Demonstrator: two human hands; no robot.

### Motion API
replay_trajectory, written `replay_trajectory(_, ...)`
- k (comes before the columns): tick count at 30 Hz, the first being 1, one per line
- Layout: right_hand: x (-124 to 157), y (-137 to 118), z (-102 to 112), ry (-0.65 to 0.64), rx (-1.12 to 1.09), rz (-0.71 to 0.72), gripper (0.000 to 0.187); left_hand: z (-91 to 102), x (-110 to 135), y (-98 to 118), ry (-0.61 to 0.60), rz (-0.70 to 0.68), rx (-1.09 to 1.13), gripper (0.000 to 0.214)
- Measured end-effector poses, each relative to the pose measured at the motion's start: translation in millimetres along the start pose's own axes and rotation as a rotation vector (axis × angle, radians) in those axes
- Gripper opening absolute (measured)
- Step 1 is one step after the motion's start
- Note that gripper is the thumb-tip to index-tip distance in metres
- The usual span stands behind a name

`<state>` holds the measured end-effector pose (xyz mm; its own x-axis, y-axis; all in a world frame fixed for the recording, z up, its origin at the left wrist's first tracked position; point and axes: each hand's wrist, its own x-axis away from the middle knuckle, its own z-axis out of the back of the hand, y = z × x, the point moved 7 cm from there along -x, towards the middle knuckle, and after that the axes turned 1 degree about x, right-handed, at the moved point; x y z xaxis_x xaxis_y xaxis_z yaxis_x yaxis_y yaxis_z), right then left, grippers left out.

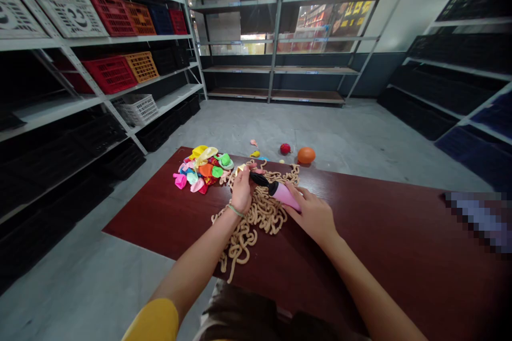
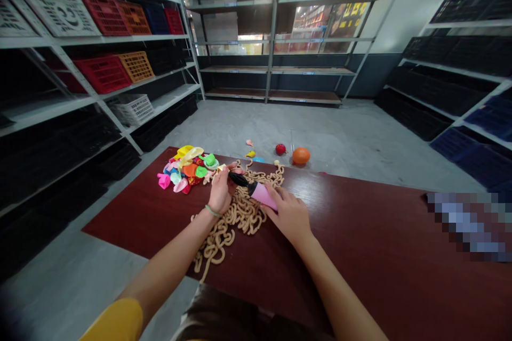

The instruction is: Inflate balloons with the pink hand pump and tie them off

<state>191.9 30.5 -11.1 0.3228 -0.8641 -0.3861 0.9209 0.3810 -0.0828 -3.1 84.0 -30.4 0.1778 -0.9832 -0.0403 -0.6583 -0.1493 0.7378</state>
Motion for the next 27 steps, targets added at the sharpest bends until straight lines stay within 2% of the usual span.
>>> replay_trajectory(3, 1, 6, -3, -0.061, 0.017, -0.026, 0.065, -5.1, -3, 4, 0.040, -0.060, 0.053, 0.029)
replay_trajectory(5, 2, 6, -4, -0.082, -0.048, -0.020, 0.064, -16.2, -8, 13, 0.036, -0.087, 0.085, 0.030)
replay_trajectory(8, 4, 4, -5, -0.051, -0.170, -0.053, 0.060, -35.6, -22, 34, 0.040, -0.138, 0.100, 0.030)
replay_trajectory(11, 4, 4, -7, -0.017, -0.229, -0.099, 0.059, -44.9, -32, 45, 0.138, -0.191, 0.116, 0.030)
replay_trajectory(13, 4, 5, -8, -0.006, -0.227, -0.135, 0.058, -50.9, -31, 39, 0.160, -0.202, 0.107, 0.030)
replay_trajectory(18, 8, 14, -7, 0.007, -0.200, -0.212, 0.056, -66.2, -11, -1, 0.109, -0.163, 0.039, 0.031)
replay_trajectory(21, 10, 17, -6, 0.019, -0.204, -0.210, 0.056, -69.4, -3, -7, 0.104, -0.158, 0.009, 0.033)
replay_trajectory(23, 11, 16, -5, 0.041, -0.210, -0.185, 0.056, -68.8, -5, 2, 0.115, -0.179, -0.029, 0.035)
replay_trajectory(27, 11, 9, -7, 0.076, -0.247, -0.103, 0.056, -63.3, -21, 41, 0.171, -0.265, -0.078, 0.036)
